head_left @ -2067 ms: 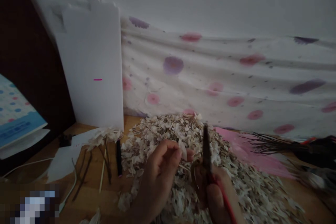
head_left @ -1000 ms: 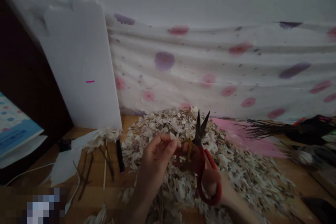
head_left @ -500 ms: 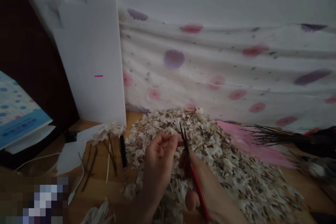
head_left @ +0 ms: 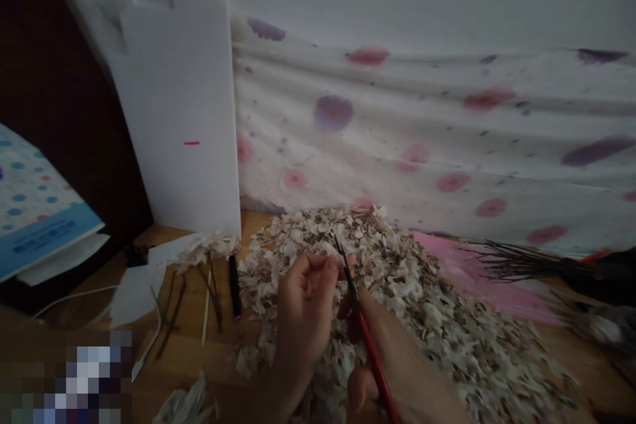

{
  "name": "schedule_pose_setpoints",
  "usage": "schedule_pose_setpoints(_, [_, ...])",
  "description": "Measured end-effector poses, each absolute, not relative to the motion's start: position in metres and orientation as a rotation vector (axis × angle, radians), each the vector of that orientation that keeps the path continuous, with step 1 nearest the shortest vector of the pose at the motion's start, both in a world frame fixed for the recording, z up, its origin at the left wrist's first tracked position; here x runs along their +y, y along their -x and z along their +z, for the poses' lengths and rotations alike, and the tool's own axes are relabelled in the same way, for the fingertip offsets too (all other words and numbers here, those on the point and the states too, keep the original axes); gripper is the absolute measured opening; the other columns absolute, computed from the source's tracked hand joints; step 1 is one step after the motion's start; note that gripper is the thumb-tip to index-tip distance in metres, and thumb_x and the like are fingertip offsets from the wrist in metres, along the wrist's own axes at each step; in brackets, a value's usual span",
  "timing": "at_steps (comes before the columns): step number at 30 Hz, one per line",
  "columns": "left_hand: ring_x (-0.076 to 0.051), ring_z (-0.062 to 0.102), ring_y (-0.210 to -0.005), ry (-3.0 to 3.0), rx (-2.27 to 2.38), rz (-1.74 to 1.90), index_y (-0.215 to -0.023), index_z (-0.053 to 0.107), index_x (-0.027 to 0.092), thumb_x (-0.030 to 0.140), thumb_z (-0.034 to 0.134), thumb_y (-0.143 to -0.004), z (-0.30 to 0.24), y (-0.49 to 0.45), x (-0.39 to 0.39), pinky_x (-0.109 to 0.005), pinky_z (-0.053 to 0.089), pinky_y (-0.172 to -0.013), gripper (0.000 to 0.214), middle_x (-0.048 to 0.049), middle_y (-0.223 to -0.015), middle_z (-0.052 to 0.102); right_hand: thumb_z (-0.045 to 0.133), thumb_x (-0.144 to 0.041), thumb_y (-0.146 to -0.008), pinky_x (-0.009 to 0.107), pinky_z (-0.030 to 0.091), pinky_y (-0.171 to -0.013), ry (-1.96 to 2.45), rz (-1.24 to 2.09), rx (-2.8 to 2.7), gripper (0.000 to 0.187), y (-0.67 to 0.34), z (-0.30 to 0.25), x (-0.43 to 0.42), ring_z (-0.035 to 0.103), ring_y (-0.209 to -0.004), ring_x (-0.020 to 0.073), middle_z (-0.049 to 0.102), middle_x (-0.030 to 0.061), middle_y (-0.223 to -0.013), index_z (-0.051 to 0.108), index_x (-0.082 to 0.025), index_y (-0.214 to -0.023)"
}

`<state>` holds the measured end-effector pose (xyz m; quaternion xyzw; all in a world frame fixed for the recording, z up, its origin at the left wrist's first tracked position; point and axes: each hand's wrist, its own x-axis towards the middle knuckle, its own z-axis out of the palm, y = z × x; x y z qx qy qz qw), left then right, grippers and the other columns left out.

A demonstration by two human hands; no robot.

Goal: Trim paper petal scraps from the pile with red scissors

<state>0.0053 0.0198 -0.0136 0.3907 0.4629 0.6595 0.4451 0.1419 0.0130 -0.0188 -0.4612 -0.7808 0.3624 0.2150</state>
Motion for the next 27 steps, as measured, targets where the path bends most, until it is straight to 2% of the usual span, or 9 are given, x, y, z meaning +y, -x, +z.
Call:
schedule_pose_setpoints(3, [-0.017, 0.07, -0.075, -0.986, 1.154, 1.624, -0.077, 0.061, 0.02, 0.042, 0.063, -0.087, -0.015, -0.005, 0.019, -0.027, 0.053, -0.074, 0.024, -0.005, -0.08, 0.076, 0.061, -0.083, -0.066, 0.031, 0.042, -0.06, 1.24, 0.995, -2.156, 0.091, -0.142, -0.021, 0.015, 0.05, -0.066, 0.0223, 0.059, 0.0049, -0.081, 0.05, -0.011, -0.121])
schedule_pose_setpoints(7, [-0.019, 0.071, -0.078, -1.012, 1.17, 1.625, -0.079, 0.06, 0.02, 0.041, 0.061, -0.088, -0.016, -0.007, 0.016, -0.03, 0.053, -0.077, 0.022, -0.0064, -0.085, 0.077, 0.048, -0.093, -0.068, 0.03, 0.043, -0.062, 1.128, 1.007, -2.105, 0.093, -0.143, -0.027, 0.017, 0.051, -0.069, 0.0222, 0.064, 0.0063, -0.09, 0.053, -0.016, -0.12])
schedule_pose_setpoints(10, [-0.02, 0.072, -0.081, -1.03, 1.151, 1.62, -0.078, 0.06, 0.021, 0.04, 0.061, -0.089, -0.016, -0.007, 0.016, -0.03, 0.054, -0.079, 0.022, -0.0073, -0.088, 0.078, 0.034, -0.101, -0.062, 0.029, 0.043, -0.059, 1.118, 1.024, -2.072, 0.099, -0.144, -0.029, 0.018, 0.05, -0.066, 0.0216, 0.062, 0.0043, -0.081, 0.058, -0.017, -0.106])
schedule_pose_setpoints(13, [-0.02, 0.073, -0.08, -1.031, 1.127, 1.618, -0.078, 0.059, 0.021, 0.039, 0.062, -0.088, -0.015, -0.005, 0.017, -0.031, 0.054, -0.08, 0.021, -0.0073, -0.087, 0.078, 0.037, -0.099, -0.065, 0.029, 0.041, -0.055, 1.182, 1.011, -2.083, 0.091, -0.144, -0.026, 0.018, 0.046, -0.059, 0.0191, 0.059, 0.002, -0.073, 0.059, -0.016, -0.097])
schedule_pose_setpoints(16, [-0.021, 0.073, -0.081, -1.05, 1.134, 1.593, -0.078, 0.059, 0.021, 0.04, 0.062, -0.088, -0.015, -0.002, 0.018, -0.032, 0.054, -0.078, 0.022, -0.0079, -0.089, 0.078, 0.046, -0.09, -0.074, 0.029, 0.045, -0.063, 1.13, 1.012, -2.11, 0.084, -0.143, -0.02, 0.018, 0.051, -0.067, 0.0212, 0.063, 0.0032, -0.08, 0.058, -0.016, -0.109])
schedule_pose_setpoints(18, [-0.022, 0.073, -0.083, -1.068, 1.142, 1.58, -0.077, 0.06, 0.021, 0.04, 0.062, -0.087, -0.013, 0.0, 0.018, -0.033, 0.053, -0.079, 0.022, -0.0085, -0.09, 0.078, 0.043, -0.09, -0.076, 0.03, 0.046, -0.065, 1.131, 1.001, -2.129, 0.083, -0.143, -0.016, 0.018, 0.052, -0.07, 0.0221, 0.063, 0.0037, -0.08, 0.057, -0.015, -0.111])
schedule_pose_setpoints(23, [-0.022, 0.074, -0.083, -1.11, 1.053, 1.565, -0.074, 0.058, 0.022, 0.039, 0.063, -0.087, -0.002, 0.006, 0.015, -0.033, 0.053, -0.083, 0.021, -0.0068, -0.086, 0.078, 0.041, -0.095, -0.069, 0.028, 0.035, -0.053, 1.342, 0.902, -2.204, 0.076, -0.147, -0.008, 0.015, 0.043, -0.057, 0.0176, 0.054, 0.0002, -0.062, 0.05, -0.02, -0.077])
schedule_pose_setpoints(27, [-0.021, 0.074, -0.075, -1.054, 0.98, 1.587, -0.075, 0.059, 0.022, 0.039, 0.066, -0.084, 0.004, 0.008, 0.01, -0.031, 0.055, -0.077, 0.021, -0.0054, -0.082, 0.078, 0.034, -0.102, -0.061, 0.025, 0.028, -0.049, 1.294, 0.902, -2.102, 0.079, -0.151, -0.008, 0.012, 0.032, -0.053, 0.0131, 0.04, -0.0041, -0.055, 0.037, -0.023, -0.063])
